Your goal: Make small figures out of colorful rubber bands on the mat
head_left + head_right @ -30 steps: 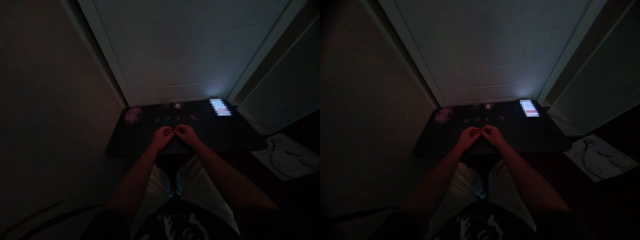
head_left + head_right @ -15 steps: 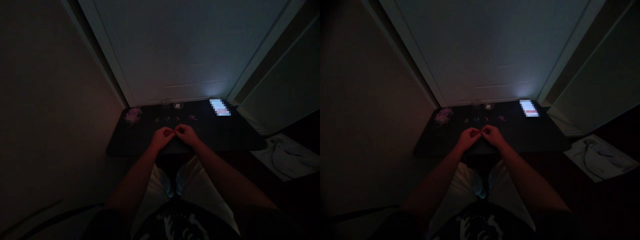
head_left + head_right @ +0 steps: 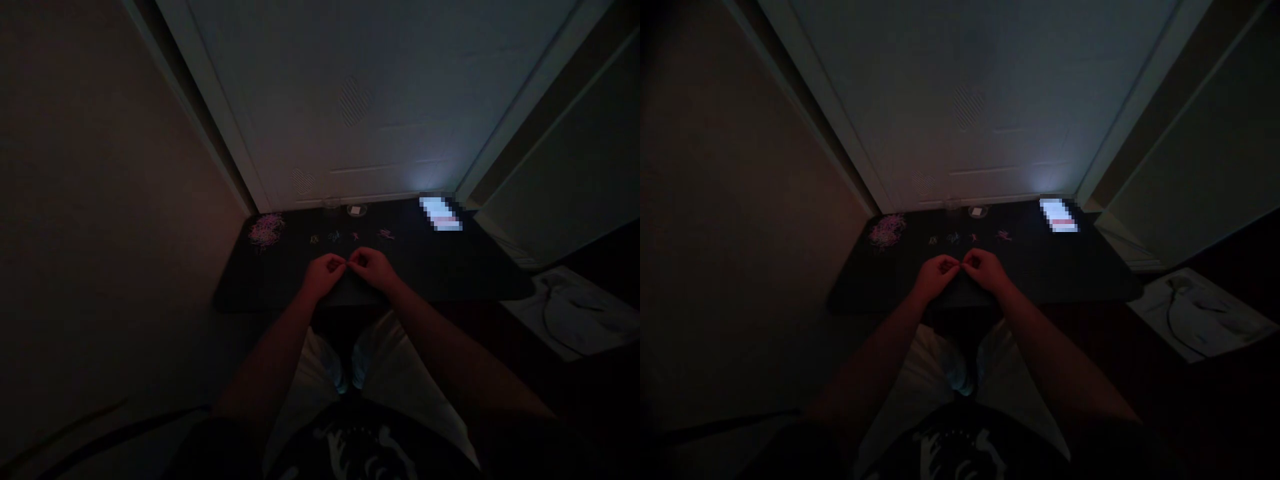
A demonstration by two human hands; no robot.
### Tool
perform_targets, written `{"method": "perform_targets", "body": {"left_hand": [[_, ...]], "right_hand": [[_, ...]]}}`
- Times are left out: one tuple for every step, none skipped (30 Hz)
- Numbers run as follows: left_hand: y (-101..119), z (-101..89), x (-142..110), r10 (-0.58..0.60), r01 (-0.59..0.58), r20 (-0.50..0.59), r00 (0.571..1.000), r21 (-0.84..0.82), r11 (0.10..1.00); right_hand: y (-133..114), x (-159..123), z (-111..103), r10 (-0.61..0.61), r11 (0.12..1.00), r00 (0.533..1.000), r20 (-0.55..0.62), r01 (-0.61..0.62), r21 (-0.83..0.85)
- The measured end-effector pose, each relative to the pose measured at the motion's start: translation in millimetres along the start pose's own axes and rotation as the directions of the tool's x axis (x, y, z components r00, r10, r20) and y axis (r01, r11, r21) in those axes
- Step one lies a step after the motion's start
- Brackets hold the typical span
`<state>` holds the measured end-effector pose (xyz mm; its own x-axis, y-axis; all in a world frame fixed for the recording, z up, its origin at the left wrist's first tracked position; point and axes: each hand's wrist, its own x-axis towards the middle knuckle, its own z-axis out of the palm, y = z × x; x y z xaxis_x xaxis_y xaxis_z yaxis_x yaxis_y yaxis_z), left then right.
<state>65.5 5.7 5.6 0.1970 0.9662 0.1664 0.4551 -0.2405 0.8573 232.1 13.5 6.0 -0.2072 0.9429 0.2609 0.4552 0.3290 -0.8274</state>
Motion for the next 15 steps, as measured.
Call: {"method": "perform_targets", "body": {"left_hand": [[-0.1, 0.0, 0.0, 0.005, -0.005, 0.000, 1.000, 0.001, 1.000], [0.0, 0.0, 0.0, 0.007, -0.007, -0.001, 1.000, 0.001, 1.000], [0.1, 0.0, 0.0, 0.006, -0.006, -0.001, 1.000, 0.000, 1.000], [0.2, 0.1, -0.1, 0.004, -0.004, -0.003, 1.000, -0.004, 1.000], [0.3, 0.2, -0.2, 0.001, -0.001, -0.007, 1.000, -0.007, 1.000], [0.3, 0.5, -0.2, -0.002, 0.001, -0.012, 1.000, -0.013, 1.000], [0.3, 0.7, -0.2, -0.005, 0.005, -0.017, 1.000, -0.018, 1.000], [0.2, 0.9, -0.2, -0.007, 0.007, -0.019, 1.000, -0.023, 1.000], [0.1, 1.0, -0.1, -0.008, 0.008, -0.019, 1.000, -0.024, 1.000], [-0.1, 1.1, 0.0, -0.011, 0.010, -0.019, 1.000, -0.023, 1.000], [-0.3, 1.0, 0.2, -0.014, 0.013, -0.022, 1.000, -0.017, 1.000], [-0.6, 0.9, 0.4, -0.016, 0.016, -0.024, 1.000, -0.007, 1.000], [-0.9, 0.7, 0.7, -0.017, 0.017, -0.028, 0.999, 0.004, 1.000], [-1.3, 0.6, 0.9, -0.017, 0.017, -0.030, 0.999, 0.015, 1.000], [-1.7, 0.4, 1.2, -0.017, 0.018, -0.030, 0.999, 0.024, 1.000]], "right_hand": [[-0.5, 0.0, -0.2, -0.002, 1.000, 1.000, -0.001, 0.002, -0.004], [-0.9, 0.0, -0.4, -0.004, 1.000, 1.000, -0.002, 0.004, -0.006], [-1.2, 0.0, -0.5, -0.002, 1.000, 1.000, -0.004, 0.002, -0.004], [-1.5, 0.0, -0.6, -0.001, 1.000, 1.000, -0.006, 0.001, -0.001], [-1.6, 0.0, -0.7, 0.000, 1.000, 1.000, -0.007, 0.000, 0.002], [-1.8, 0.1, -0.8, 0.002, 1.000, 1.000, -0.008, -0.002, 0.004], [-2.0, 0.1, -1.0, 0.004, 1.000, 1.000, -0.007, -0.004, 0.006], [-2.2, 0.0, -1.1, 0.004, 1.000, 1.000, -0.007, -0.004, 0.006], [-2.3, 0.0, -1.2, 0.003, 1.000, 1.000, -0.007, -0.003, 0.003], [-2.5, 0.0, -1.3, 0.002, 1.000, 1.000, -0.007, -0.002, -0.001], [-2.5, -0.1, -1.4, 0.000, 1.000, 1.000, -0.008, 0.000, -0.004], [-2.5, -0.1, -1.4, -0.002, 1.000, 1.000, -0.008, 0.002, -0.006], [-2.5, -0.1, -1.5, -0.006, 1.000, 1.000, -0.008, 0.006, -0.005], [-2.5, -0.1, -1.5, -0.012, 1.000, 1.000, -0.007, 0.012, -0.004], [-2.5, -0.1, -1.5, -0.016, 1.000, 1.000, -0.006, 0.016, -0.002]]}}
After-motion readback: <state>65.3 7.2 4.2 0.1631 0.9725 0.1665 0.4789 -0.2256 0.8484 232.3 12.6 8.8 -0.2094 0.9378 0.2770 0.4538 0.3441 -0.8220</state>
